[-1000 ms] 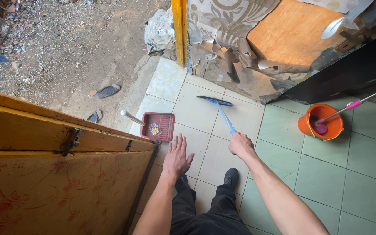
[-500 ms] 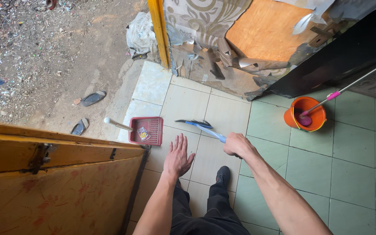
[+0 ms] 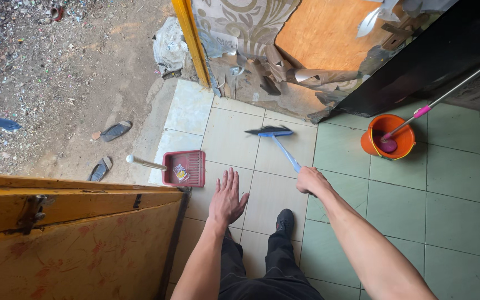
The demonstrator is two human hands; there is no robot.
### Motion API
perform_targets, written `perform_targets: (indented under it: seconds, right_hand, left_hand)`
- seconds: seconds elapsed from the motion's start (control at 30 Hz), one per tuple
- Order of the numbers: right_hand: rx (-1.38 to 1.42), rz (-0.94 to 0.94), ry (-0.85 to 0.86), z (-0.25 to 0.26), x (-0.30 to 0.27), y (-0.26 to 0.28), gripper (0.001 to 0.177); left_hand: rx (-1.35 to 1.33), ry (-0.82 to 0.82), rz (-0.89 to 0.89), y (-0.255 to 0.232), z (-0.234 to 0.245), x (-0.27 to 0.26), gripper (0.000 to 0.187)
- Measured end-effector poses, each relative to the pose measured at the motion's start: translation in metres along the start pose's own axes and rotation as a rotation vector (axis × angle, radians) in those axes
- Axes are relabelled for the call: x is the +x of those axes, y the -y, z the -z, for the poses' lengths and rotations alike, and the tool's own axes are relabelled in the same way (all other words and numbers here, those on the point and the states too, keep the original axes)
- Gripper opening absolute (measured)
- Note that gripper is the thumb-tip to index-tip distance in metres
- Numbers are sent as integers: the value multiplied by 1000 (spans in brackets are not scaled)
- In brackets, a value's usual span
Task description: The person sweeps debris from the floor into a dustpan using a broom and then moves the dustpan.
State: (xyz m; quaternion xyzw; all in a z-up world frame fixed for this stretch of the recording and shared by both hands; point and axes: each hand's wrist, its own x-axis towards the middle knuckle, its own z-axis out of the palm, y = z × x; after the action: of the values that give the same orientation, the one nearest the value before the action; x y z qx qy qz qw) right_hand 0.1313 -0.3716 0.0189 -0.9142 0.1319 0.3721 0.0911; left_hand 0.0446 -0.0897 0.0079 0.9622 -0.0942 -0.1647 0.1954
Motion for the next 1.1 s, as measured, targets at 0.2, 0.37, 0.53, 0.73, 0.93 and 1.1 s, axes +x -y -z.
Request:
perform_targets:
  seconds: [0.2,0.37,0.53,0.73,0.93,1.1]
  right_hand:
    - [49,-26,194,42,-70,12,25]
    - [43,-77,157,71,-81,-2,27]
    - [-57,13,-46,62,-53,-29,24]
    - [-478,317,-480,21,-14,-36,16]
    - [-904,377,-675,-11,22,-21,20]
    - [-429,308,-212,-9,50,-23,20]
  left_hand:
    - [-12,33,-4,-18,-10,7,83]
    - [-9,43,-26,-39,-16,14,83]
    - [-7,29,-16,-55,-25,19,83]
    - [-40,46,45,-66,-32,16,83]
    - [-55,-5,116,-72,-35,2,83]
    - [-56,-18,187,-72,-38,-10,82]
